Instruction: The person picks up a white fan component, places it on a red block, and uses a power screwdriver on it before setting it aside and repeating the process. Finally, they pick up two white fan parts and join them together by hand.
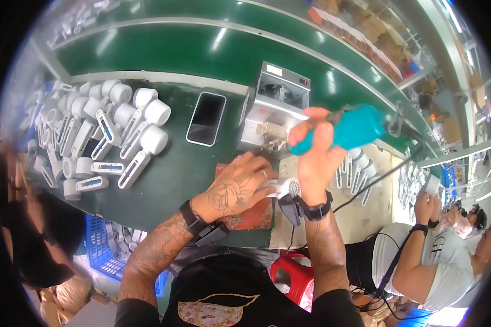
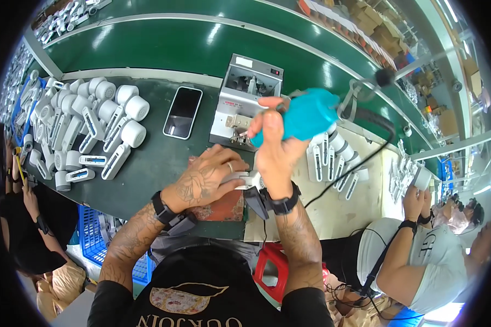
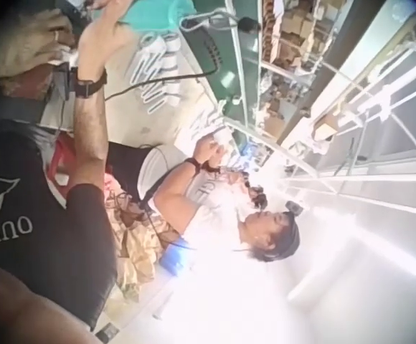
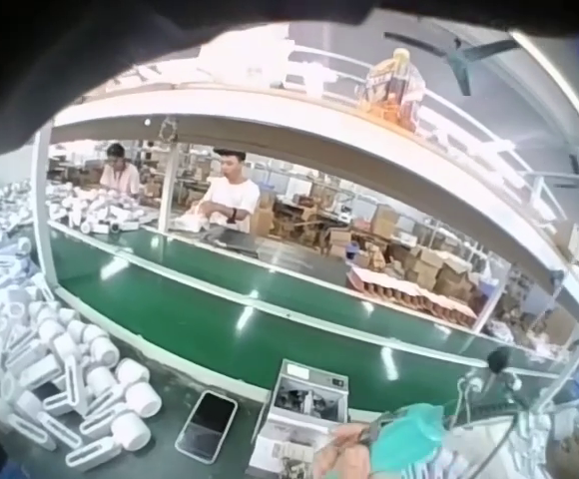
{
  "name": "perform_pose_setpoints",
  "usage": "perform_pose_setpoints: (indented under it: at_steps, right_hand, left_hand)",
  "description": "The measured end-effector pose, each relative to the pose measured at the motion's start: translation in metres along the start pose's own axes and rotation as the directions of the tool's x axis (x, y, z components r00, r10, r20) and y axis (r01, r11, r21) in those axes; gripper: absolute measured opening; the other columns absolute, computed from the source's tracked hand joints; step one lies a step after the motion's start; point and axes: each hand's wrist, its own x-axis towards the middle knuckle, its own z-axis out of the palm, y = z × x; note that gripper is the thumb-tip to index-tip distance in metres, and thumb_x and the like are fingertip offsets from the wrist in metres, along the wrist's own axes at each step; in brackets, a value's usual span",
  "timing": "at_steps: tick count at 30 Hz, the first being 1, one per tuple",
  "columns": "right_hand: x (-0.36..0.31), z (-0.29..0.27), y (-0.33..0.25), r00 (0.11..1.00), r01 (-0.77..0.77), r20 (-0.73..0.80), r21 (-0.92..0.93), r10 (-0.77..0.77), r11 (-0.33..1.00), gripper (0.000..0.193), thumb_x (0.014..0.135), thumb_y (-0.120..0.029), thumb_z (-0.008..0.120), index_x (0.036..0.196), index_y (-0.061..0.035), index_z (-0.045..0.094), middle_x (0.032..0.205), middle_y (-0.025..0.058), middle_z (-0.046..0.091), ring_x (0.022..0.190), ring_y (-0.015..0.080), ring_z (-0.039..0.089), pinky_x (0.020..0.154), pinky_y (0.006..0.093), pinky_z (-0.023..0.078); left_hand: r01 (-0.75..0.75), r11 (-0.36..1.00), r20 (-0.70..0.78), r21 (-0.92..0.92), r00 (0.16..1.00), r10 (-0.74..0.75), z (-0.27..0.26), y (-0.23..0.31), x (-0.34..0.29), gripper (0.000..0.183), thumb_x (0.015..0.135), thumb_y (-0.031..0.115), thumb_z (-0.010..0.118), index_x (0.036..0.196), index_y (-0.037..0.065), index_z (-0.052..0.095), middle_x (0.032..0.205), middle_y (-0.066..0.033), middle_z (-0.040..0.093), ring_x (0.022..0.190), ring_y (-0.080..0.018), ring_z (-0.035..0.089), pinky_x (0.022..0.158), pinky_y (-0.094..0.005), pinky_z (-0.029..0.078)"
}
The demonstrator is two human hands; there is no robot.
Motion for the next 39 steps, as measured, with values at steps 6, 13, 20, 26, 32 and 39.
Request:
perform_pose_setpoints:
  at_steps: [6,13,20,26,32,39]
  right_hand:
    - [0.015,0.016,0.033,0.991,0.082,0.106,-0.029,-0.078,0.996,0.031,0.103,-0.031,0.053,0.101,-0.0007,0.054,0.07,0.0046,0.057,0.061,0.0144,0.057,0.057,0.0284,0.046]
    - [0.0,0.01,0.033,0.992,0.003,0.123,-0.037,0.002,0.999,0.03,0.103,-0.029,0.053,0.101,0.0006,0.054,0.068,0.0043,0.056,0.061,0.0147,0.056,0.057,0.0296,0.046]
    - [-0.032,-0.019,0.0,0.992,-0.098,0.078,-0.001,0.097,0.995,0.053,0.098,-0.046,0.058,0.11,0.0057,0.053,0.067,0.0076,0.053,0.059,0.0181,0.053,0.057,0.0309,0.045]
    - [-0.041,-0.023,0.009,0.991,-0.123,0.051,-0.002,0.123,0.992,0.055,0.098,-0.047,0.058,0.11,0.0057,0.053,0.067,0.0072,0.053,0.059,0.018,0.053,0.057,0.0319,0.045]
    - [-0.043,-0.02,0.02,0.987,-0.12,0.115,0.087,0.109,0.989,0.046,0.099,-0.041,0.058,0.109,0.003,0.051,0.07,0.0075,0.054,0.063,0.0183,0.054,0.06,0.0324,0.045]
    - [-0.06,-0.031,0.025,0.983,-0.141,0.146,0.224,0.11,0.964,0.033,0.096,-0.031,0.066,0.097,-0.0026,0.05,0.079,0.0058,0.05,0.07,0.0174,0.05,0.062,0.0335,0.045]
  left_hand:
    - [-0.076,0.997,-0.058,0.015,0.995,0.076,0.002,-0.005,-0.013,0.044,0.081,0.029,0.077,0.12,0.012,0.066,0.115,-0.0056,0.064,0.103,-0.027,0.057,0.094,-0.0413,0.046]
    - [-0.013,0.999,-0.038,-0.043,0.999,0.011,0.001,-0.01,-0.013,0.047,0.078,0.03,0.079,0.12,0.013,0.066,0.112,-0.0055,0.065,0.105,-0.0266,0.057,0.094,-0.0422,0.047]
    - [0.04,0.999,-0.018,0.018,0.999,-0.04,-0.003,0.0,-0.007,0.044,0.077,0.036,0.079,0.115,0.016,0.068,0.109,-0.0011,0.065,0.101,-0.0249,0.058,0.087,-0.0449,0.048]
    - [0.015,1.0,-0.012,0.013,1.0,-0.015,-0.002,-0.006,-0.008,0.044,0.083,0.035,0.074,0.116,0.009,0.064,0.107,-0.0077,0.063,0.102,-0.0281,0.057,0.092,-0.0404,0.046]
    - [-0.006,0.999,-0.037,0.051,0.999,0.008,-0.012,-0.004,-0.009,0.043,0.082,0.033,0.074,0.116,0.009,0.064,0.107,-0.008,0.063,0.102,-0.0287,0.057,0.092,-0.0408,0.046]
    - [-0.069,0.994,-0.05,0.082,0.996,0.073,0.003,0.004,-0.01,0.041,0.081,0.032,0.075,0.111,0.007,0.063,0.105,-0.0092,0.061,0.098,-0.0297,0.056,0.088,-0.0412,0.046]
